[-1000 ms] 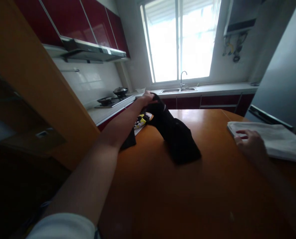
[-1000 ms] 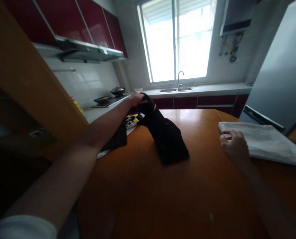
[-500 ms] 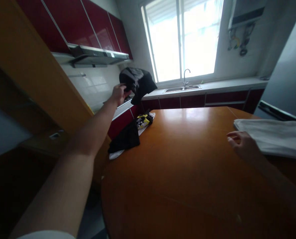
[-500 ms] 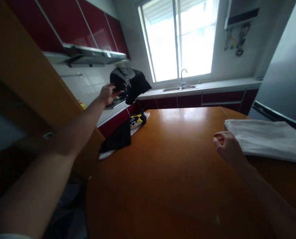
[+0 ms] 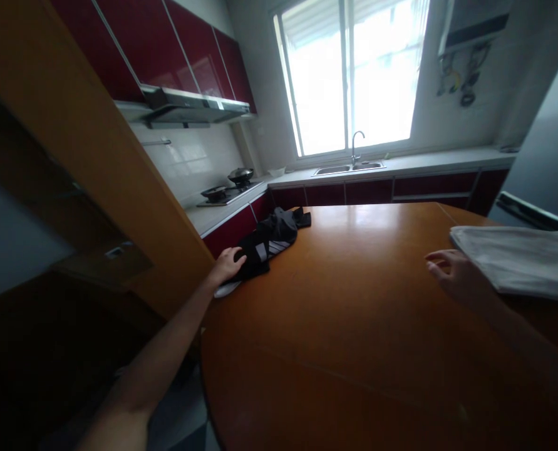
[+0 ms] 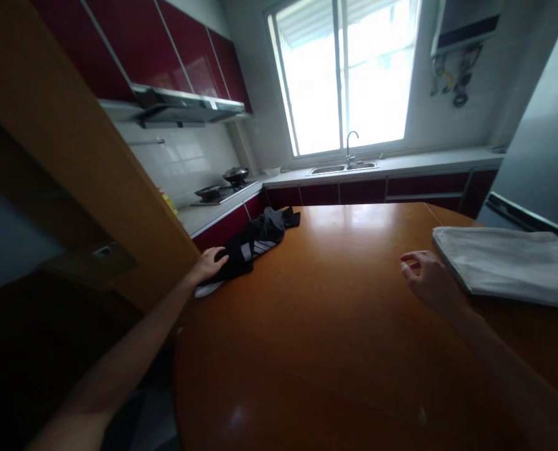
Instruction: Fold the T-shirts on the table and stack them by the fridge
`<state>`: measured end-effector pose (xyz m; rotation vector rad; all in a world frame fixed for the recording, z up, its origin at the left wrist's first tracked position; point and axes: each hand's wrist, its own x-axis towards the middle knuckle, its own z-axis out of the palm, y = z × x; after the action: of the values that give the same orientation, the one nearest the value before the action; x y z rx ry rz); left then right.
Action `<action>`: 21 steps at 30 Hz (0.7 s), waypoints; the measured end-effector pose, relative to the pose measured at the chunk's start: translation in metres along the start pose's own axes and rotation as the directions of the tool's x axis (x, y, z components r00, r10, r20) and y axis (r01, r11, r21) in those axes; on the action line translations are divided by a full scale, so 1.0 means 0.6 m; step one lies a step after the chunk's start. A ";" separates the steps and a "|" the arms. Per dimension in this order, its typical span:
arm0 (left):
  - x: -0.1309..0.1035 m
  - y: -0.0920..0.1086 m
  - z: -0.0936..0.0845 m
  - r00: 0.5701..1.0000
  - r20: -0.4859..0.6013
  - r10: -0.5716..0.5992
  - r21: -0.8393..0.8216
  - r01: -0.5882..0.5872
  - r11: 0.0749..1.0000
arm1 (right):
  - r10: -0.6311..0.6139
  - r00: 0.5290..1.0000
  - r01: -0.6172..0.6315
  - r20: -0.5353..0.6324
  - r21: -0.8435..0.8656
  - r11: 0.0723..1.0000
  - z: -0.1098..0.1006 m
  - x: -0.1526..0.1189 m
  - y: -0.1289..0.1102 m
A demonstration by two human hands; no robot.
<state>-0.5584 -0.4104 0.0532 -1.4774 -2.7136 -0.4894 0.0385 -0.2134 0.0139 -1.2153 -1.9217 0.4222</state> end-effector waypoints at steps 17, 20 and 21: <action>0.065 0.037 0.100 0.993 -0.061 -0.104 0.091 0.110 0.990 | 0.201 0.965 -0.257 -0.171 -0.430 0.865 -0.038 0.033 0.077; 0.071 0.047 0.105 0.966 -0.251 0.064 0.065 -0.049 0.997 | 0.369 0.888 -0.460 -0.275 -0.525 0.716 -0.076 0.036 0.103; 0.069 0.058 0.106 0.943 -0.308 0.127 0.049 -0.118 0.992 | 0.417 0.866 -0.498 -0.276 -0.536 0.682 -0.085 0.035 0.110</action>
<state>-0.5443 -0.3411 0.0086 -1.4133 -2.3629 -0.6142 0.1130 -0.1704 0.0125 -2.1117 -1.6555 -0.0397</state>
